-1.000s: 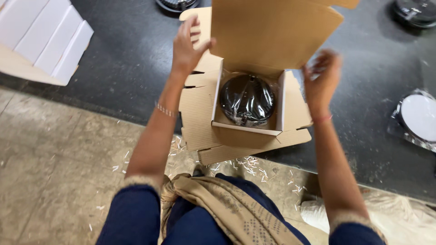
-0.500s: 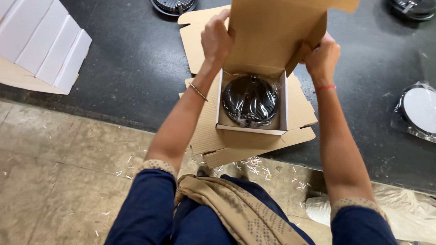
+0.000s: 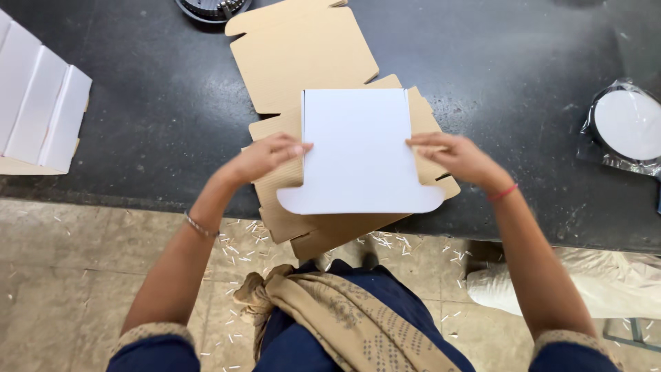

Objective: The person folds and assembles white cardboard boxes at a workbench, places plastic-wrapped round LED panel lights into the boxes, and closes the box lids. They then wipe the surfaces of several panel lights with a blue cloth and wrap additional panels in clear plastic film.

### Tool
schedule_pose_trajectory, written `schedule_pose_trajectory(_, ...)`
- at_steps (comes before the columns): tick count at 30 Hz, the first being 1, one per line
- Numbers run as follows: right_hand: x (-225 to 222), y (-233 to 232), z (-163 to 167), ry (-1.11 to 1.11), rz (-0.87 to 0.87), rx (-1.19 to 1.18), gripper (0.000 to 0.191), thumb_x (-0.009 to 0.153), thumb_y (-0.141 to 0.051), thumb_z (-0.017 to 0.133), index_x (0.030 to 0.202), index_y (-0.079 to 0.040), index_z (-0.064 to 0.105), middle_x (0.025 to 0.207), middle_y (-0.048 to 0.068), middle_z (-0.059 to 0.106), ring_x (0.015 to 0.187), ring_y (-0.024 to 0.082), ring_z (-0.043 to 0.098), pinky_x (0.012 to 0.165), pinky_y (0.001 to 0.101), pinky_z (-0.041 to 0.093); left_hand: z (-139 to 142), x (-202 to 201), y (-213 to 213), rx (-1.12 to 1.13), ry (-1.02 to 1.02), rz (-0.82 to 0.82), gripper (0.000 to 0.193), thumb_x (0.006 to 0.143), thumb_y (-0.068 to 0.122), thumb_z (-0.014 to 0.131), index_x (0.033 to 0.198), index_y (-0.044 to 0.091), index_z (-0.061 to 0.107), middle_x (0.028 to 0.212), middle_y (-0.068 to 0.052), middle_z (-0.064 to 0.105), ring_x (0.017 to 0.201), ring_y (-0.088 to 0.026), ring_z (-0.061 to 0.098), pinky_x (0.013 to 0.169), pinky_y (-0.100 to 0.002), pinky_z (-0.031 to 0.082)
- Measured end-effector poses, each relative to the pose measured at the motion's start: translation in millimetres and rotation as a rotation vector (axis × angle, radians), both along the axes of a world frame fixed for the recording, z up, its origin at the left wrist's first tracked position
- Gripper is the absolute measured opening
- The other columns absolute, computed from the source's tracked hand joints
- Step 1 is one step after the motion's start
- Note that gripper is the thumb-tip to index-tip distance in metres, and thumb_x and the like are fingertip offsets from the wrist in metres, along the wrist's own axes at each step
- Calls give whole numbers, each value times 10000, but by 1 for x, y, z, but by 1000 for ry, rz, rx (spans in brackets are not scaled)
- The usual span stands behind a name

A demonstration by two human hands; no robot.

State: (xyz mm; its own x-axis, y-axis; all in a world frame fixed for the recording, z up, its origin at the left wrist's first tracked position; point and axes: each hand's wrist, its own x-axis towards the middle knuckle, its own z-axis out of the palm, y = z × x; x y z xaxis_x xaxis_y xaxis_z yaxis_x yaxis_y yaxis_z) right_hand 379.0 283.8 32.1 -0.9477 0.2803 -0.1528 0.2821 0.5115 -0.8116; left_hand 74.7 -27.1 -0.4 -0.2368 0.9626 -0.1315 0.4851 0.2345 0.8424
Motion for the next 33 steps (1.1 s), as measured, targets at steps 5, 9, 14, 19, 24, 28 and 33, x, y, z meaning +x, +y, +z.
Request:
schedule_pose_trajectory(5,15,-43,-24,-46,91,411,1098,610,-312,960,1554,-141,427,1591,230,386,1419,386,375,1097,516,358,-16,53,-20,-7,376,12,950,711,464,904,1488,138,464,1345,-278,539,1209,-419,546,1024,-457,444)
schedule_pose_trajectory(9,20,-66,-42,89,-90,283,1010,639,-141,904,1539,-183,447,1486,183,521,1412,344,481,1124,437,446,-31,86,-23,154,347,216,926,714,345,893,1524,173,479,1371,-273,583,1180,-387,625,1020,-442,525)
schedule_pose_trajectory(14,21,-64,-29,194,-159,12,831,697,-64,839,1472,-112,543,1418,153,633,1144,290,707,951,356,599,-19,93,-28,355,200,278,718,795,273,869,1452,170,600,1255,-176,739,1022,-258,757,881,-367,623)
schedule_pose_trajectory(19,9,-18,47,231,-227,-32,562,859,-98,802,1396,-49,644,1093,156,767,905,211,741,785,315,640,46,58,-10,386,217,428,755,809,429,841,1438,99,585,1024,-92,780,710,-191,792,581,-299,616)
schedule_pose_trajectory(24,-58,27,99,268,-349,132,565,906,-238,815,1378,-49,568,1118,159,732,934,215,732,792,348,632,105,7,50,521,638,621,759,766,515,887,1326,77,622,1000,-149,730,819,-268,732,676,-387,603)
schedule_pose_trajectory(28,-78,43,101,534,-217,556,327,953,-258,855,1153,-45,707,1238,130,732,1095,252,722,911,372,612,117,-5,72,628,860,568,298,878,399,827,962,122,756,1040,-65,740,1024,-298,687,813,-436,570)
schedule_pose_trajectory(33,-58,58,99,557,-32,738,270,884,-217,846,1127,-106,806,1281,92,728,1121,249,698,931,386,571,119,-21,59,564,874,360,341,880,388,804,983,63,788,969,-86,755,917,-287,702,753,-430,553)
